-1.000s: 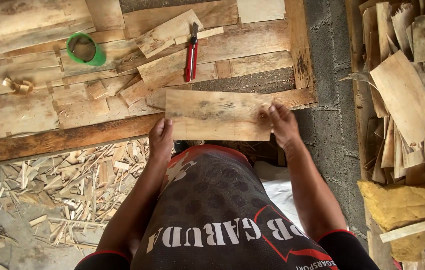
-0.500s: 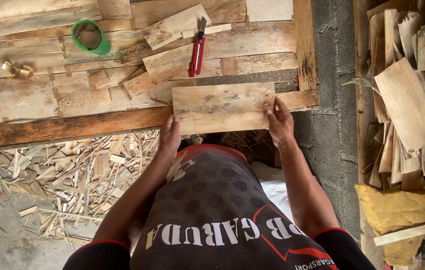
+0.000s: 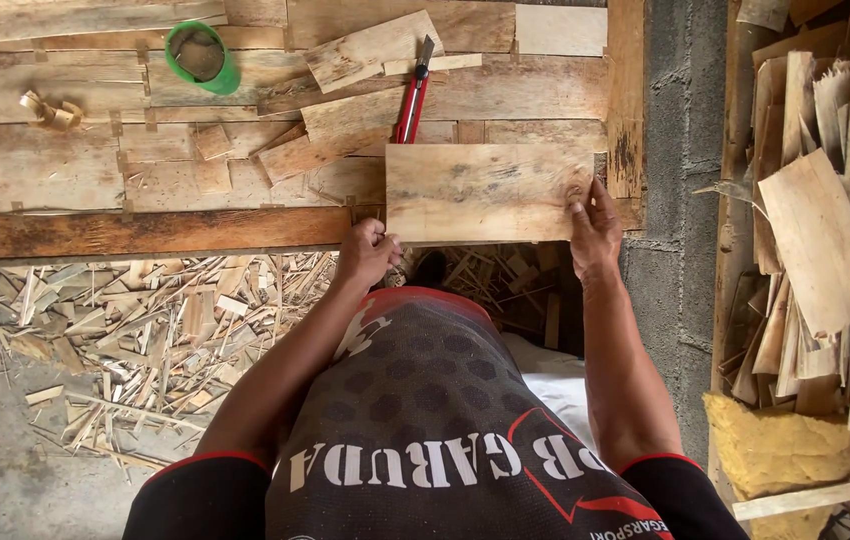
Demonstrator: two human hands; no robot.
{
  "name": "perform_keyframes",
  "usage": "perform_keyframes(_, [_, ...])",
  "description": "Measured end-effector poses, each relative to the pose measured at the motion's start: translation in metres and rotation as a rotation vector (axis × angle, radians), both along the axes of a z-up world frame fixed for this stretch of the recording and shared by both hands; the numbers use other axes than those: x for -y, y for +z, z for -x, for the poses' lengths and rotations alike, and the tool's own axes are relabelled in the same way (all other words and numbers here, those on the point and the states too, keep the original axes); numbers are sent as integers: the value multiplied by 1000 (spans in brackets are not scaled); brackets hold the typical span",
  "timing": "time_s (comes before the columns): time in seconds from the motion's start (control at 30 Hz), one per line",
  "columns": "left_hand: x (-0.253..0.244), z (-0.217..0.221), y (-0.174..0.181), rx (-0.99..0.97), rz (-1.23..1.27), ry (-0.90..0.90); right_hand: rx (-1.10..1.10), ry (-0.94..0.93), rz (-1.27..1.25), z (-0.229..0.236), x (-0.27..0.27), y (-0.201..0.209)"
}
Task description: Arranging and adhering small wood strips onto a wooden frame to create a mosaic or panel.
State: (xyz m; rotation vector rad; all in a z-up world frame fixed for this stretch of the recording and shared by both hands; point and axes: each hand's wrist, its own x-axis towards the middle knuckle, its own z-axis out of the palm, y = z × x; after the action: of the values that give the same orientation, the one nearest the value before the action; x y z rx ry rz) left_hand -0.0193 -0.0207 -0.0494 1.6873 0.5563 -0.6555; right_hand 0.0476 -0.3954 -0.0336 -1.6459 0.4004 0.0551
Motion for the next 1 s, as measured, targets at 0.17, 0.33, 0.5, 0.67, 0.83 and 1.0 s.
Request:
perform_keyframes(0.17, [7, 3, -16, 128, 115, 155, 10, -18, -38, -8, 13, -11])
perform_keyframes(0.33, [5, 7, 0, 233, 300, 253, -49, -68, -35, -10, 11, 2])
perform_keyframes(0.5, [0, 9, 39, 435, 585, 166, -100, -39, -124, -13, 24, -15])
perform_keyframes(0.67, [2, 9, 48, 586, 599, 96, -225, -26, -185, -11, 16, -3])
perform_keyframes(0.83, [-3, 4, 56, 674, 498, 146, -293, -70, -186, -6, 3, 7])
perform_keyframes(1.0, [-17, 10, 46, 487, 197, 506, -75, 0, -191, 6, -15, 4])
